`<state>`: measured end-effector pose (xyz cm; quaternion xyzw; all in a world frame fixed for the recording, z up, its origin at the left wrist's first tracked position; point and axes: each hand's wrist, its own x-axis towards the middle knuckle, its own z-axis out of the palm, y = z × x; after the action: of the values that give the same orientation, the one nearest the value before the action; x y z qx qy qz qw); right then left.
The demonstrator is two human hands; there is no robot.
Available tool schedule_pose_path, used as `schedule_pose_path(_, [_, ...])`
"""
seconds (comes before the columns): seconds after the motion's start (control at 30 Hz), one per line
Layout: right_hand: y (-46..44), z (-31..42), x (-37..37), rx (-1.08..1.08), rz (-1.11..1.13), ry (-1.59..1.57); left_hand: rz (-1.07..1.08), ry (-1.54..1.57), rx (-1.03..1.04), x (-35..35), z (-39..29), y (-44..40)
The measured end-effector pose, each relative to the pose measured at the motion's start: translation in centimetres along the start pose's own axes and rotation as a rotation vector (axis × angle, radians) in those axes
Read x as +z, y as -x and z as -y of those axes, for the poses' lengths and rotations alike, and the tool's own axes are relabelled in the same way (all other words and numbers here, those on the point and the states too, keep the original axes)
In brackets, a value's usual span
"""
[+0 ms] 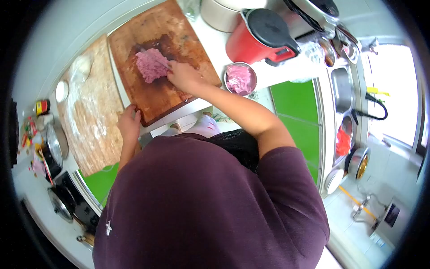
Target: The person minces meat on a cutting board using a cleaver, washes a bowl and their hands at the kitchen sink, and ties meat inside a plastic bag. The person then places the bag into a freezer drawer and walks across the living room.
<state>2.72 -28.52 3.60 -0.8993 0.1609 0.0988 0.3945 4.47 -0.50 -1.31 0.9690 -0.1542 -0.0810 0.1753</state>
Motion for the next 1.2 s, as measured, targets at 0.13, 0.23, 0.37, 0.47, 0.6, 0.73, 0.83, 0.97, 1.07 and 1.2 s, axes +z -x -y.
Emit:
schedule_pose_path(0.13, [0.4,1.4,-0.5,0.029,0.067,-0.061,0.035,-0.046,0.015,-0.8,0.0,-0.4])
schedule_pose_path(0.23, [1.4,3.2,-1.3,0.018,-0.049,-0.124,0.049,-0.011,0.044,-1.0,0.2,-0.6])
schedule_pose_path(0.37, [-2.8,-1.7,1.2,-0.055,0.059,0.003,0.084,0.031,0.058,-1.6,0.1,-0.8])
schedule_pose_path(0.47, [0.5,2.3,-1.7,-0.078,-0.154,-0.175,0.053,0.020,0.102,-1.4,0.5,-0.7])
schedule_pose_path(0.6, [-2.1,-0.8,-0.8,0.055,0.044,0.071,0.061,-0.037,0.097,-1.6,0.2,-0.4])
schedule_pose_path(0.73, [-0.7,0.2,-0.7,-0.112,-0.286,-0.069,0.040,0.022,0.128,-2.0,0.3,-0.4])
schedule_pose_path(0.83, [-2.0,-0.9,-0.7,0.171,0.065,0.086,0.009,0.018,0.156,-1.7,0.5,-0.2])
schedule_pose_path(0.97, [-0.5,2.6,-1.2,-0.013,-0.150,-0.022,0.028,0.048,0.117,-2.1,0.3,-0.3])
schedule_pose_path(1.07, [-1.8,0.5,0.6,-0.005,-0.027,0.068,0.010,0.015,0.142,-1.9,0.5,0.2])
schedule_pose_path(1.2, [-1.6,4.4,0.0,-0.077,-0.083,0.002,0.004,0.002,0.145,-1.2,0.7,-0.4])
